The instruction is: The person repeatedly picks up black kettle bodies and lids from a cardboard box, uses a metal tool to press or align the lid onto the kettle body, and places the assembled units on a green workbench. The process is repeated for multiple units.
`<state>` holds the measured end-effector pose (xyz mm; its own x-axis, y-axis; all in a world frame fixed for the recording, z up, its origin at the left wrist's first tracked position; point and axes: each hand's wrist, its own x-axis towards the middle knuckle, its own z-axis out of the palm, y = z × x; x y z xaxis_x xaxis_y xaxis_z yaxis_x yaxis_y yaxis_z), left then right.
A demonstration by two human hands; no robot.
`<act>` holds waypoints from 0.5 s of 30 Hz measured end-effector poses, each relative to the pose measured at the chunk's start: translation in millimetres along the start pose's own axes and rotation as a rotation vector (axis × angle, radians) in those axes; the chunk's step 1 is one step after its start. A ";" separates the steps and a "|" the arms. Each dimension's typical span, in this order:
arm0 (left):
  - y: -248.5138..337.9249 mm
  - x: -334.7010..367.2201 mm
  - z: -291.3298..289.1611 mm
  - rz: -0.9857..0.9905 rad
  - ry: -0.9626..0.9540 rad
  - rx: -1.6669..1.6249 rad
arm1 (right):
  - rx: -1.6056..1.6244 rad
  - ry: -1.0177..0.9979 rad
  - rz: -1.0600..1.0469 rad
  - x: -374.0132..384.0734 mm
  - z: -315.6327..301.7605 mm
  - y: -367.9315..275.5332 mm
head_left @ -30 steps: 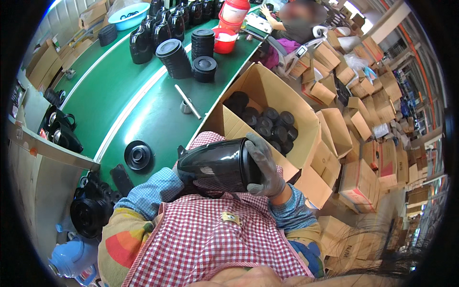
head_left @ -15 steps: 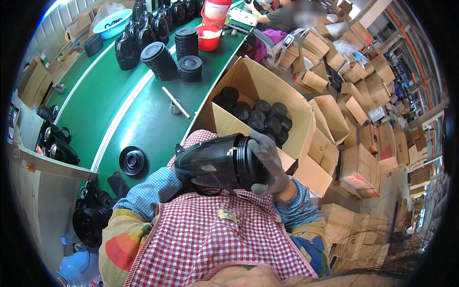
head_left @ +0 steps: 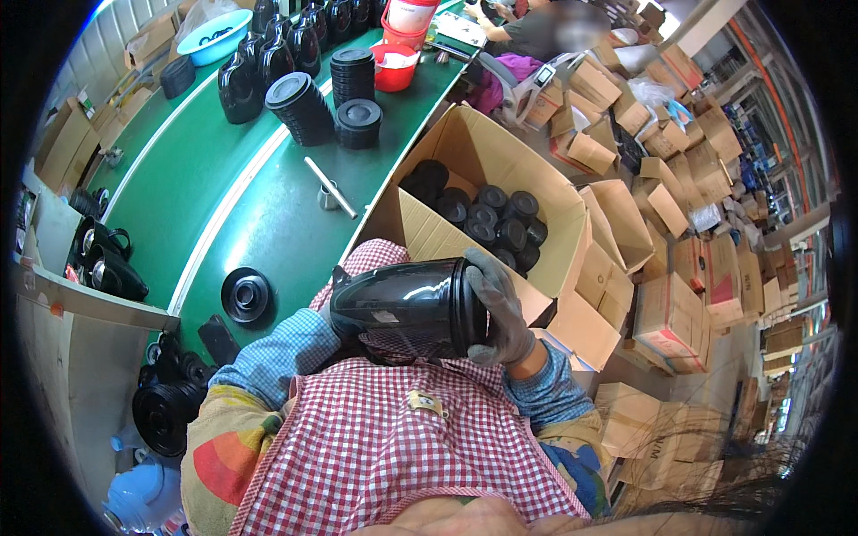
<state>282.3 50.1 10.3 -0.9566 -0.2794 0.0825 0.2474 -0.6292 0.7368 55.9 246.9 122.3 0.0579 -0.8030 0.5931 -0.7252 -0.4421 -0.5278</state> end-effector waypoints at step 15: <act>-12.3 -10.0 1.9 0.123 0.185 0.309 | 0.266 0.059 0.342 -18.7 13.7 -8.6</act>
<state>288.5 62.1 1.7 -0.8718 -0.4831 0.0810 0.2731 -0.3421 0.8991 70.4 260.2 107.4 -0.1993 -0.9004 0.3867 -0.4936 -0.2486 -0.8334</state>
